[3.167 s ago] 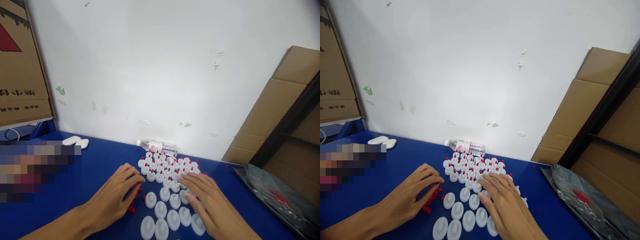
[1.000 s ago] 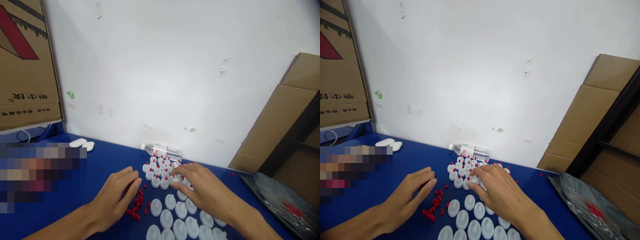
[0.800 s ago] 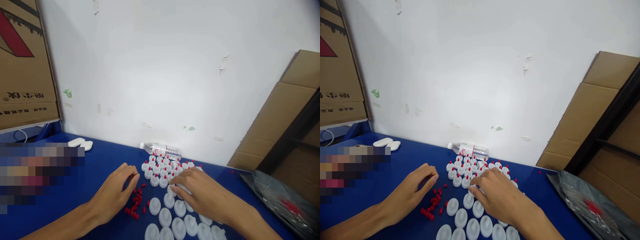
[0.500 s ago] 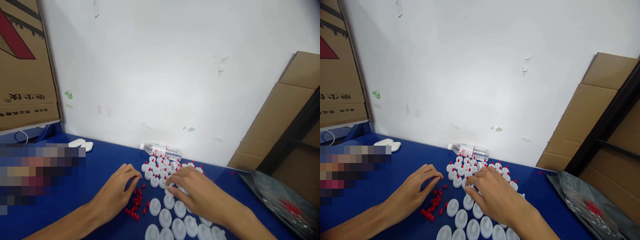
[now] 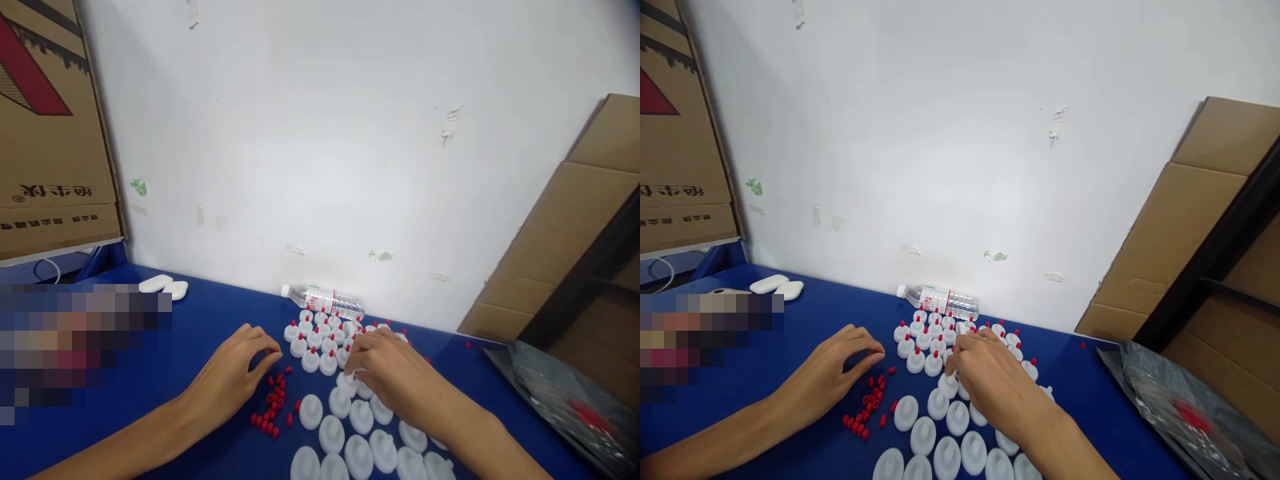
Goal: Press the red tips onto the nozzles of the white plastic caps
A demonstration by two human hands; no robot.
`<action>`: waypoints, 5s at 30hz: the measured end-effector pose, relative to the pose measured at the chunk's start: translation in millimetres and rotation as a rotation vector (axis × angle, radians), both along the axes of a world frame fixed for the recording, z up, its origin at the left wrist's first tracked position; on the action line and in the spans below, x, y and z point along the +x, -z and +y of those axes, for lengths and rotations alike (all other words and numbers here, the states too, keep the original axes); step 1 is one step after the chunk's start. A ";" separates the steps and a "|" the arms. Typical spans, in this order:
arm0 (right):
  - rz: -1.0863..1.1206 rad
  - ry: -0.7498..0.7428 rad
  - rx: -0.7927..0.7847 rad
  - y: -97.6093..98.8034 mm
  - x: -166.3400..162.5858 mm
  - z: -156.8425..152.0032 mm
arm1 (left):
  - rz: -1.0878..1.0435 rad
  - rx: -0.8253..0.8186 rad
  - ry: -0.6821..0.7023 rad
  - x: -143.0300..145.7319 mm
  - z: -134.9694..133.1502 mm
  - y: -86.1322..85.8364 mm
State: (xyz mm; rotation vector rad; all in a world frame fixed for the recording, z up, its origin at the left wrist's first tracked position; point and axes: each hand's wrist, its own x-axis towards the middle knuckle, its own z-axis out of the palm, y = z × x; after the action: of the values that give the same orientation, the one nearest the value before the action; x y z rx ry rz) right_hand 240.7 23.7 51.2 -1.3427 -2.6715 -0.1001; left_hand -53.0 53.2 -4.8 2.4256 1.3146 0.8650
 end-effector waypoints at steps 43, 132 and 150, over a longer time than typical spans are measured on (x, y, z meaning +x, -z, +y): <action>0.166 -0.276 0.306 7.9 -51.6 -31.6 | -0.038 0.210 0.265 17.7 -45.9 -6.8; 0.146 -0.467 0.599 55.4 -75.4 -40.9 | -1.405 -1.405 0.620 9.2 -21.6 -45.3; 0.147 -0.521 0.696 58.6 -79.7 -40.0 | -1.355 -1.475 0.738 8.8 -25.0 -43.4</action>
State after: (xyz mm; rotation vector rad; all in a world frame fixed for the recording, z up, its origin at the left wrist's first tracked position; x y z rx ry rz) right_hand 161.0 -16.3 -7.4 -0.4195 -2.4053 -0.7447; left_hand -44.1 28.2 38.6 0.6153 0.1569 0.6101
